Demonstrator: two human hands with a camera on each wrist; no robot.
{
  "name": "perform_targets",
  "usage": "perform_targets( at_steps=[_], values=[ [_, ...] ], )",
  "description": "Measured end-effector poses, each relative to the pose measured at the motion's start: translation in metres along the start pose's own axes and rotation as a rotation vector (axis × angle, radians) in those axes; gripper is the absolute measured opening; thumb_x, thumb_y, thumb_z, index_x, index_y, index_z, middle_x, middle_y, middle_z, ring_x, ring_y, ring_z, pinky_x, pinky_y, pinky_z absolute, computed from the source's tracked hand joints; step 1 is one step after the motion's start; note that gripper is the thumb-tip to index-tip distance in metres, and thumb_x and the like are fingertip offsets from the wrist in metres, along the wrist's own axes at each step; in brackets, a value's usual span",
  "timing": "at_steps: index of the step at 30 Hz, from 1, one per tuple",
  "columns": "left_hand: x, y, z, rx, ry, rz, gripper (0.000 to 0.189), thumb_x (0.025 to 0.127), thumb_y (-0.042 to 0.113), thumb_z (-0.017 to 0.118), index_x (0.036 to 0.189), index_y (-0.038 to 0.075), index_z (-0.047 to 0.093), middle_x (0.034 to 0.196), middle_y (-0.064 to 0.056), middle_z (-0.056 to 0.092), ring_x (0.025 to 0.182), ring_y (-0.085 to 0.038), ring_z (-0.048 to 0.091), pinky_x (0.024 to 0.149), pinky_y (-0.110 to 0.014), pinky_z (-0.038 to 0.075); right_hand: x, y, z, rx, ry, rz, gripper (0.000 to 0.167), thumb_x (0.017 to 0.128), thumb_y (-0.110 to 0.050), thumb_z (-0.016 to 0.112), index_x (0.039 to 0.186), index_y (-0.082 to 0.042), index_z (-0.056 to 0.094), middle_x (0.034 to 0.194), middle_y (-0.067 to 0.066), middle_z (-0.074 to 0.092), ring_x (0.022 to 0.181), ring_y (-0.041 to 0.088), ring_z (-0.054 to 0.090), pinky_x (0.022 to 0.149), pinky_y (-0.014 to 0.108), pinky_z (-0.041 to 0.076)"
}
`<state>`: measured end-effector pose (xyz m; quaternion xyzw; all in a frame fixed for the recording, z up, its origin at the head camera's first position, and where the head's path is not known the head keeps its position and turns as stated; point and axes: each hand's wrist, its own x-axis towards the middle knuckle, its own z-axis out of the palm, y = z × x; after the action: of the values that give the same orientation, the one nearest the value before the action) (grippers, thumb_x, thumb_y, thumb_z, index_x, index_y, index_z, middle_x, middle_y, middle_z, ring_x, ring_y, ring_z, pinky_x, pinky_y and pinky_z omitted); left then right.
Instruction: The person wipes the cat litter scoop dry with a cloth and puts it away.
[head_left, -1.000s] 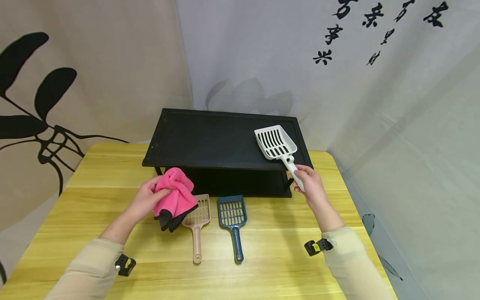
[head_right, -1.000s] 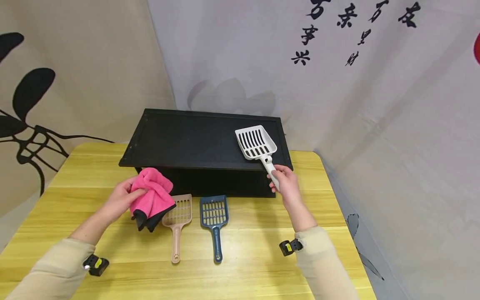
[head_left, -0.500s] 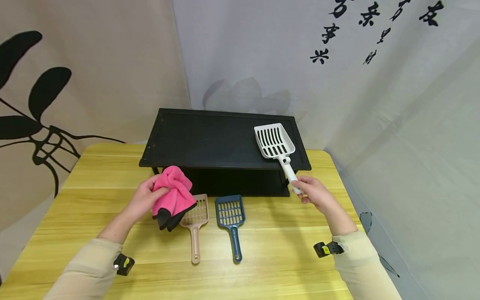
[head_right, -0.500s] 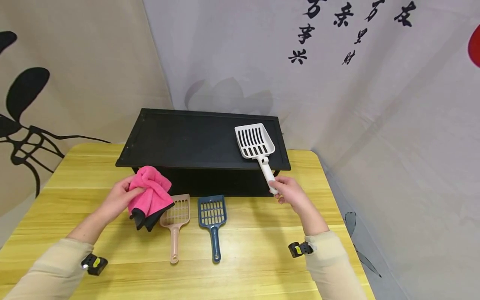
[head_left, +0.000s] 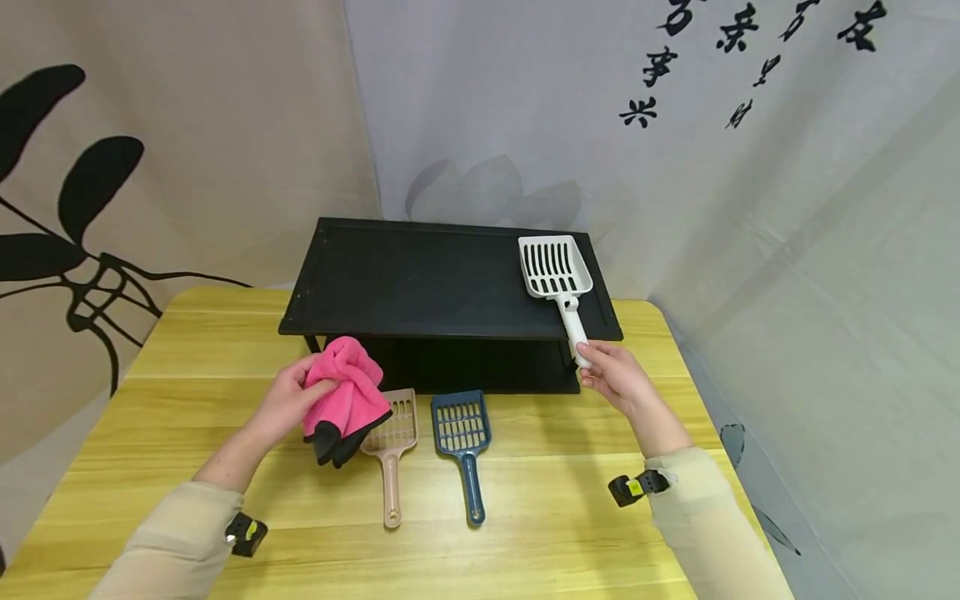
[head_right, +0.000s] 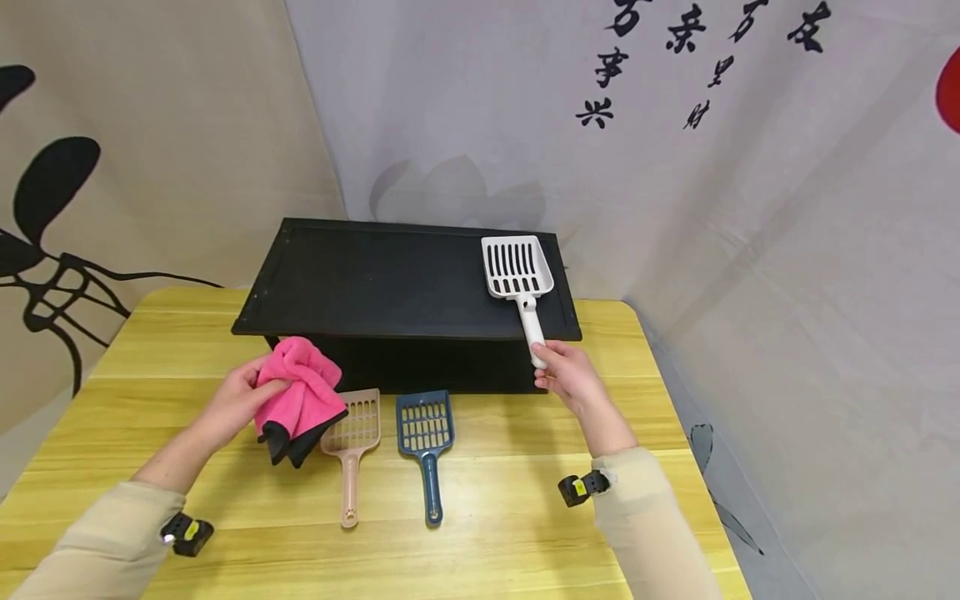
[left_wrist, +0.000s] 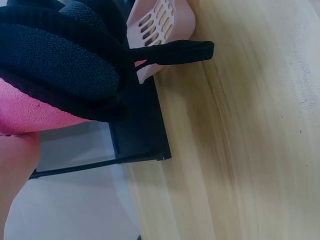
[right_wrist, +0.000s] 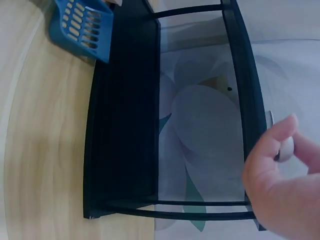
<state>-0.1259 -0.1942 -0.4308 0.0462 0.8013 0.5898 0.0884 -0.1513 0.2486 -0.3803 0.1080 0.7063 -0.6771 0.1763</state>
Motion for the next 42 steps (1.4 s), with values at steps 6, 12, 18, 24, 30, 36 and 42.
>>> perform_targets(
  at_steps=[6,12,18,24,30,36,42],
  values=[
    [0.002,-0.003,0.0,0.008,0.015,0.008,0.04,0.093,0.016,0.056,0.126,-0.006,0.046,0.084,0.02,0.057,0.072,-0.001,0.058,0.066,-0.02,0.053,-0.002,-0.002,-0.004,-0.123,-0.019,0.021,0.042,0.099,-0.025,0.045,0.126,0.007,0.038,0.077,-0.005,0.051,0.064,0.005,0.054,0.06,0.018,0.047],
    [0.002,-0.004,0.0,0.012,0.016,-0.002,0.04,0.093,0.016,0.056,0.125,-0.006,0.047,0.083,0.018,0.057,0.072,-0.001,0.058,0.066,-0.02,0.053,-0.007,-0.002,-0.007,-0.136,-0.048,0.02,0.015,0.095,-0.019,0.05,0.098,-0.004,0.049,0.073,-0.004,0.055,0.059,0.004,0.052,0.054,0.018,0.044],
    [0.002,-0.003,0.001,0.011,0.02,0.002,0.039,0.092,0.016,0.056,0.123,-0.006,0.047,0.083,0.018,0.058,0.071,-0.002,0.058,0.065,-0.02,0.053,-0.006,0.001,-0.003,-0.091,-0.033,-0.002,0.022,0.095,-0.016,0.051,0.108,0.002,0.048,0.073,-0.005,0.056,0.06,0.005,0.05,0.056,0.016,0.044],
    [0.0,-0.004,0.001,0.013,0.015,0.0,0.04,0.093,0.017,0.056,0.125,-0.005,0.047,0.085,0.018,0.057,0.073,-0.002,0.058,0.067,-0.019,0.053,0.0,0.0,0.001,-0.045,0.037,0.031,0.038,0.096,-0.017,0.049,0.125,0.008,0.042,0.075,-0.005,0.056,0.061,0.004,0.051,0.057,0.015,0.045],
    [-0.001,-0.004,0.002,0.017,0.014,-0.003,0.04,0.093,0.018,0.056,0.125,-0.004,0.047,0.086,0.017,0.056,0.074,-0.001,0.057,0.068,-0.019,0.052,0.006,-0.002,0.003,-0.007,0.076,0.035,0.037,0.096,-0.02,0.052,0.121,0.006,0.045,0.072,-0.006,0.056,0.058,0.004,0.05,0.054,0.015,0.044],
    [0.0,-0.003,0.003,0.017,0.013,0.001,0.039,0.093,0.017,0.056,0.124,-0.005,0.047,0.086,0.017,0.056,0.075,-0.001,0.058,0.068,-0.019,0.052,0.007,-0.002,0.004,-0.055,0.108,0.037,0.033,0.095,-0.026,0.052,0.109,0.004,0.049,0.069,-0.006,0.055,0.056,0.003,0.05,0.053,0.015,0.044],
    [0.0,-0.003,0.003,0.011,0.008,0.007,0.039,0.093,0.016,0.056,0.124,-0.005,0.047,0.085,0.017,0.057,0.074,-0.002,0.058,0.068,-0.019,0.053,0.007,-0.003,0.004,-0.087,0.12,0.041,0.038,0.095,-0.03,0.053,0.111,0.004,0.05,0.07,-0.005,0.056,0.057,0.004,0.051,0.053,0.015,0.045]
  ],
)
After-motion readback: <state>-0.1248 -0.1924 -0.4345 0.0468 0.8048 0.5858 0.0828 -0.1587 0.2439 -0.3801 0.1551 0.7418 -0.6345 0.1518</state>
